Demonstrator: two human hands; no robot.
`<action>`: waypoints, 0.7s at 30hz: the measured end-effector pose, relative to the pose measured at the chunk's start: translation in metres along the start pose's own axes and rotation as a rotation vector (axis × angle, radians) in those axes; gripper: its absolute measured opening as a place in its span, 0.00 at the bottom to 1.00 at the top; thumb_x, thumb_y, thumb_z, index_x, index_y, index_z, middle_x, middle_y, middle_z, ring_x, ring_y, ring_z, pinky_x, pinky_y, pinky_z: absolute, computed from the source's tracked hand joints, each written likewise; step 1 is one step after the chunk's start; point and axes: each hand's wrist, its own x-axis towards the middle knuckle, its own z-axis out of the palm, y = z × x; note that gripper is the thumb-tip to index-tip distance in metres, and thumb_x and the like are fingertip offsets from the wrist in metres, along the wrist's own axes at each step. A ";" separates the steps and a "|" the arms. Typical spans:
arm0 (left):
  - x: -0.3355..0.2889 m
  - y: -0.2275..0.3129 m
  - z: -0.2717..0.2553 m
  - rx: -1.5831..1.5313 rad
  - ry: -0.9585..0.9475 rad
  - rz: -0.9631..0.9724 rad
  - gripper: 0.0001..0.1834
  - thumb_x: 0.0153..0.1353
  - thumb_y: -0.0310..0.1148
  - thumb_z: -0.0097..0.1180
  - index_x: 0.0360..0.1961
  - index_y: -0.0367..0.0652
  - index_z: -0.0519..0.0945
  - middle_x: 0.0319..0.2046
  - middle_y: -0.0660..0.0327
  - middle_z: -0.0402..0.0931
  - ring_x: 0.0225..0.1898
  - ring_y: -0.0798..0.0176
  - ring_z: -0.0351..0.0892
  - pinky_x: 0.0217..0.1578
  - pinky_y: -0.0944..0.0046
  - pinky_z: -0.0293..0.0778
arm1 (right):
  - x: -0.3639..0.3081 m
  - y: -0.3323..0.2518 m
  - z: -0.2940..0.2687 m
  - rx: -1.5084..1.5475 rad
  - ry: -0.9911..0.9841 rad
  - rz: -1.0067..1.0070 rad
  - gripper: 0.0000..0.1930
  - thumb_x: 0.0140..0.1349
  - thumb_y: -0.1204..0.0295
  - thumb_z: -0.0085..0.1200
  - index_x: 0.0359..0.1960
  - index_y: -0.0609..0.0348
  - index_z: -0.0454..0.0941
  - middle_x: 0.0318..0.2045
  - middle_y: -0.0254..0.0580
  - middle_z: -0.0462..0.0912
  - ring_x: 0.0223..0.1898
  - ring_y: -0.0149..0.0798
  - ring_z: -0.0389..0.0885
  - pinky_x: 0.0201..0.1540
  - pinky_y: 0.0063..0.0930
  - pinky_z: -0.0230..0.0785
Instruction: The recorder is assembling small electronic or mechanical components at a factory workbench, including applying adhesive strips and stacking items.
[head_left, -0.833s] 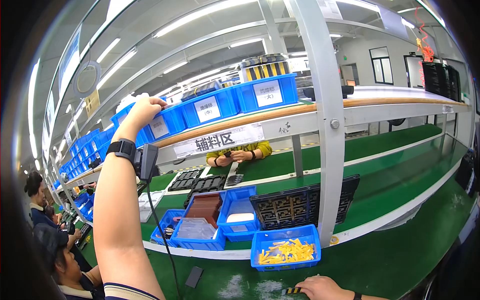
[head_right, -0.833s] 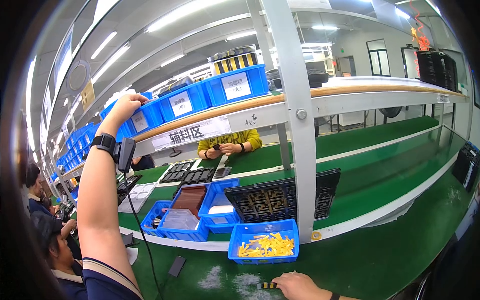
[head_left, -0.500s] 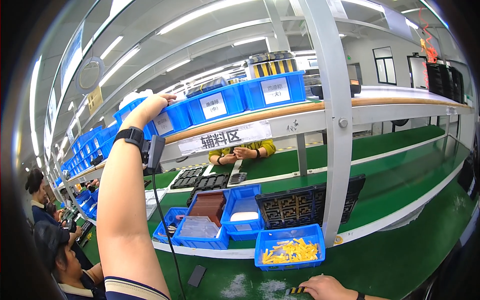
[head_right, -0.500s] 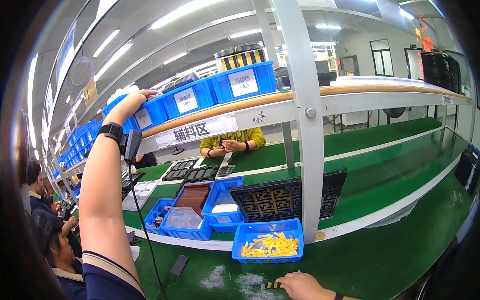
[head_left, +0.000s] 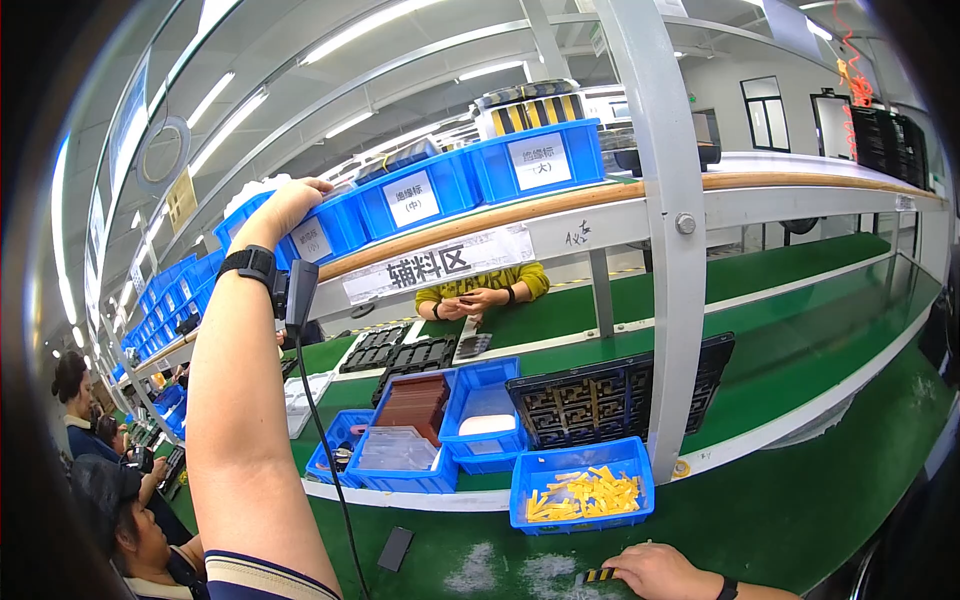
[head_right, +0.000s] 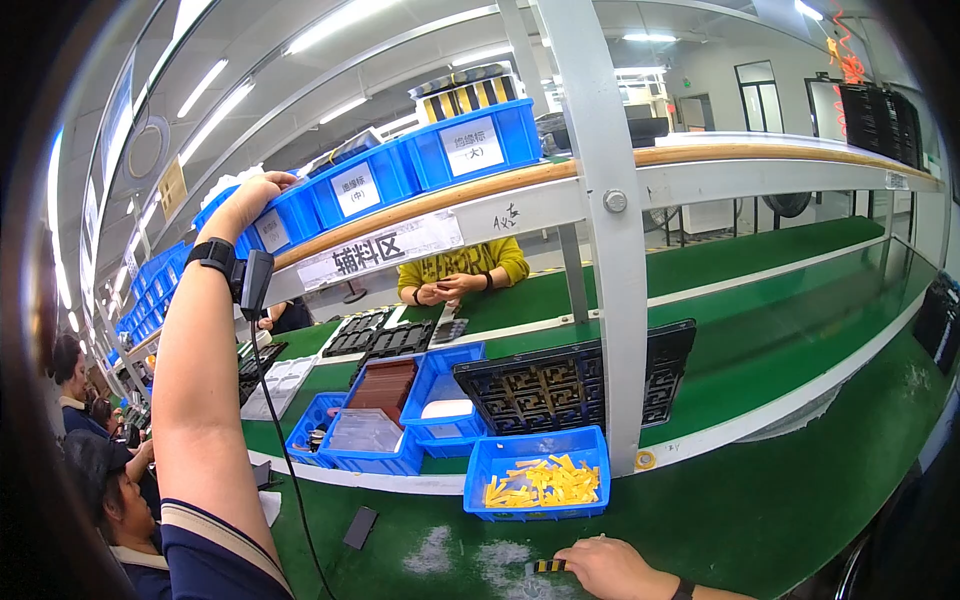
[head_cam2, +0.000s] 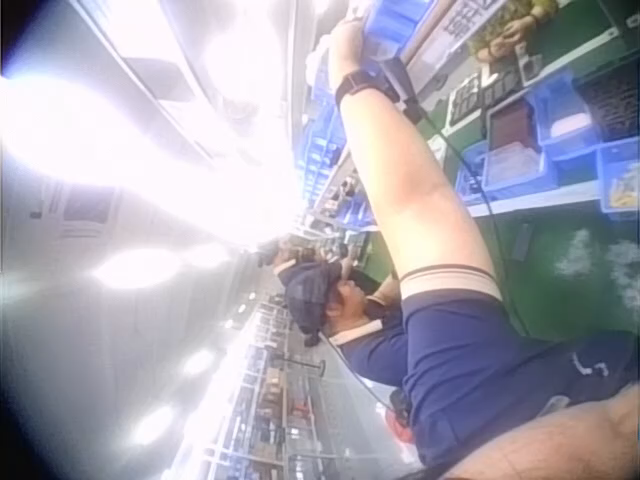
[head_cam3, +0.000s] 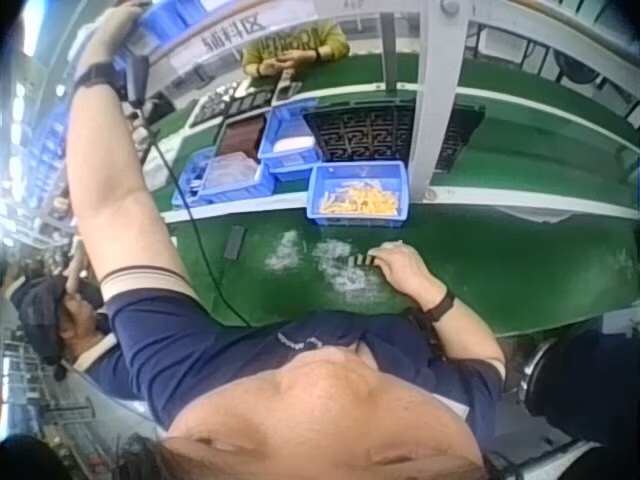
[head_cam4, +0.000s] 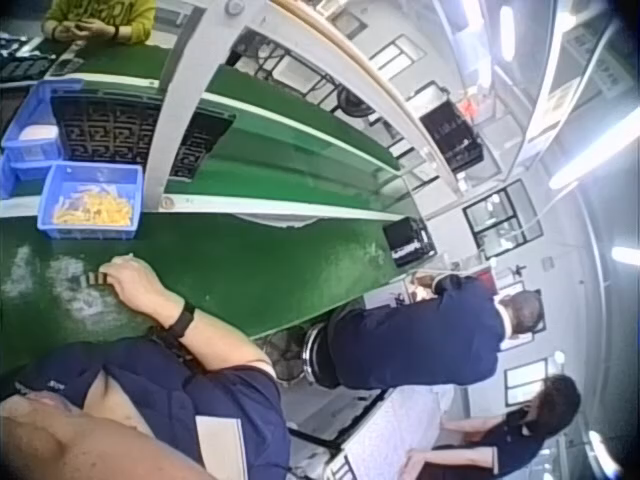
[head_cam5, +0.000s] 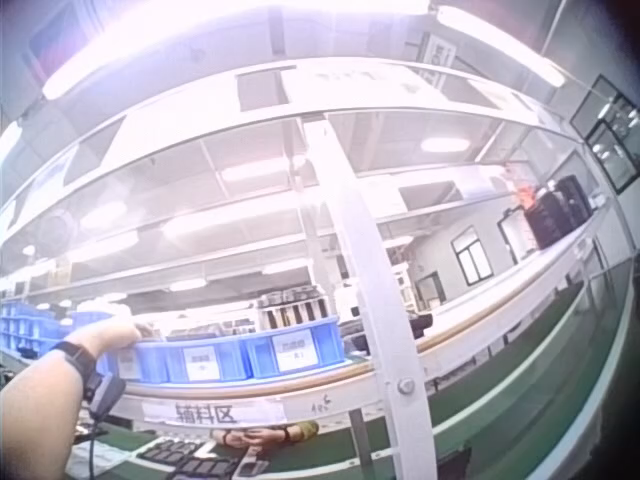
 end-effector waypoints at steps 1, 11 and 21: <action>-0.001 0.002 0.000 0.011 -0.029 -0.007 0.24 0.52 0.33 0.52 0.53 0.46 0.77 0.47 0.58 0.77 0.48 0.62 0.74 0.51 0.68 0.65 | 0.000 0.000 0.000 -0.002 -0.004 0.005 0.08 0.52 0.75 0.53 0.34 0.60 0.80 0.29 0.47 0.80 0.35 0.50 0.78 0.41 0.40 0.70; -0.012 0.021 -0.005 0.140 -0.011 -0.222 0.22 0.55 0.39 0.54 0.53 0.51 0.77 0.47 0.61 0.77 0.46 0.65 0.74 0.48 0.67 0.66 | 0.001 -0.003 -0.004 0.010 -0.044 0.019 0.08 0.53 0.74 0.53 0.35 0.60 0.80 0.30 0.46 0.80 0.36 0.50 0.78 0.41 0.40 0.70; -0.020 0.017 -0.011 0.028 0.050 0.031 0.33 0.44 0.35 0.58 0.56 0.40 0.72 0.49 0.52 0.75 0.50 0.59 0.73 0.51 0.66 0.67 | 0.000 -0.001 -0.003 0.007 -0.036 0.004 0.08 0.53 0.74 0.53 0.35 0.60 0.80 0.30 0.47 0.80 0.36 0.50 0.78 0.41 0.40 0.70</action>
